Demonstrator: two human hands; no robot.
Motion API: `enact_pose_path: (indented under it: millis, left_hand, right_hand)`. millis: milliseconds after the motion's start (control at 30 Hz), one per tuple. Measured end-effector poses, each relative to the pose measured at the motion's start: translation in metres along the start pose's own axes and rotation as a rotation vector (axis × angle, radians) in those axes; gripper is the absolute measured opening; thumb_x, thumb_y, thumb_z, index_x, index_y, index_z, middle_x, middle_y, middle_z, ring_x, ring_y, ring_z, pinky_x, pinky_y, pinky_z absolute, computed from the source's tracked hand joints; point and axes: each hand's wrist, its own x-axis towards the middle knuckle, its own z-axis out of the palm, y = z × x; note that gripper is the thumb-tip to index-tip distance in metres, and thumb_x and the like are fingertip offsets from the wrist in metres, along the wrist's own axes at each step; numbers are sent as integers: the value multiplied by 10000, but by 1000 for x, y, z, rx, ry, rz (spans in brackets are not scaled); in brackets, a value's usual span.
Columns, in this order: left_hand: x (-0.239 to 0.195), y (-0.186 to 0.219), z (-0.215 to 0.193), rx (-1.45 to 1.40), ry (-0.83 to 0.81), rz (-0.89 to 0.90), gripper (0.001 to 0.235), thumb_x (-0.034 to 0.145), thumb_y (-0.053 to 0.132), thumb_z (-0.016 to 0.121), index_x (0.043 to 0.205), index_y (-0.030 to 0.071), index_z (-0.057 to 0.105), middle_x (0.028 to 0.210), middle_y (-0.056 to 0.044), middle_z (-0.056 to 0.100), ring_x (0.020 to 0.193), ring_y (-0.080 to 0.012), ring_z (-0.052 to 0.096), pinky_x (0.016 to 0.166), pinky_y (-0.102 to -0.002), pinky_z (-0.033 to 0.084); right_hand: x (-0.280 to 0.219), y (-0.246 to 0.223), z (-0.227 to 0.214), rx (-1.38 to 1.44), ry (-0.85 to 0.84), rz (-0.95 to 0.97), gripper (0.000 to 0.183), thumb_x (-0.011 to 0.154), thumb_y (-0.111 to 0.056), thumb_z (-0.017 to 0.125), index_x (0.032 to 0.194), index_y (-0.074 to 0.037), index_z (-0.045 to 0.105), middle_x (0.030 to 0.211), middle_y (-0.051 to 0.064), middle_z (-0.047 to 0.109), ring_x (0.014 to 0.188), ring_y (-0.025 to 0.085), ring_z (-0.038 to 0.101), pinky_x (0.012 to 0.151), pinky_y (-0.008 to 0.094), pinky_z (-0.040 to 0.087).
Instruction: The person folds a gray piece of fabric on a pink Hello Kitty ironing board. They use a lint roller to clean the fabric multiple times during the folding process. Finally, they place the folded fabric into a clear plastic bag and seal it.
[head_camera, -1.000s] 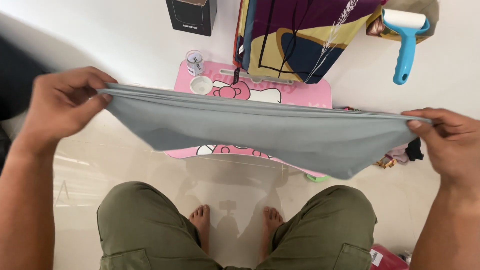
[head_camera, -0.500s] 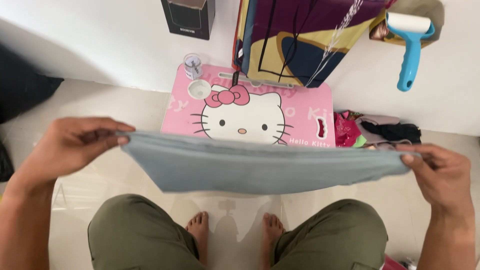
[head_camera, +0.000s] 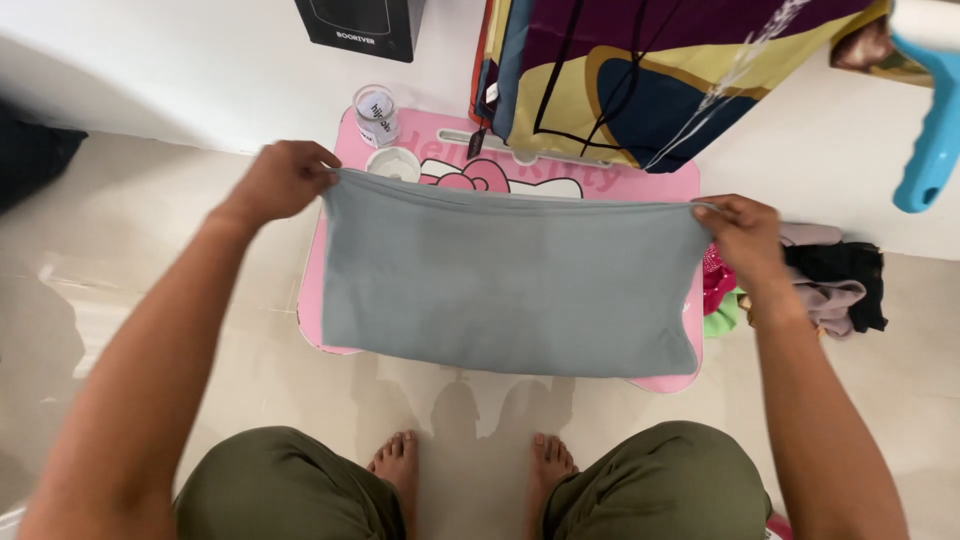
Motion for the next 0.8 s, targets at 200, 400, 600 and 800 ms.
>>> enact_pose_path:
  millis: [200,400,600,800]
  left_hand:
    - [41,-40,63,410,8,58,221,922,178,694,1127,142,769,889,-76,785,829,-289,773,804,-391,596]
    - [-5,2,71,779,547,548,422,952,262,680,1321,58,652,1229,-127,624,1118,-316,649,793,-417,556]
    - [-95,33,108,536,164,777,637,969,501,576,1402,35,571,1467,-223,544,1431,-419,455,1178,-583,333]
    - [-97,9,111,650,-49,605,855,977,754,354,1620,192,316,1702,-75,269,1562,-315,228,1259,-523,175]
  right_hand:
    - [51,79,34,5,96,-73,58,1025,-107,722,1081,-95,735,919,78,720,732,132,646,614,230,516]
    - [14,40,49,-349,313,-520,300,985,59,769,1246,153,653,1095,310,647,977,431,639,767,374,572]
    - [-79,10,85,-544,-24,-847,442,991,-209,631,1392,-26,596,1469,229,545,1381,439,483,1165,516,358]
    - [-87,45,91,-727,-323,-708,658,1013,-520,479,1596,-230,389,1674,39,322,1527,284,272,1268,470,115]
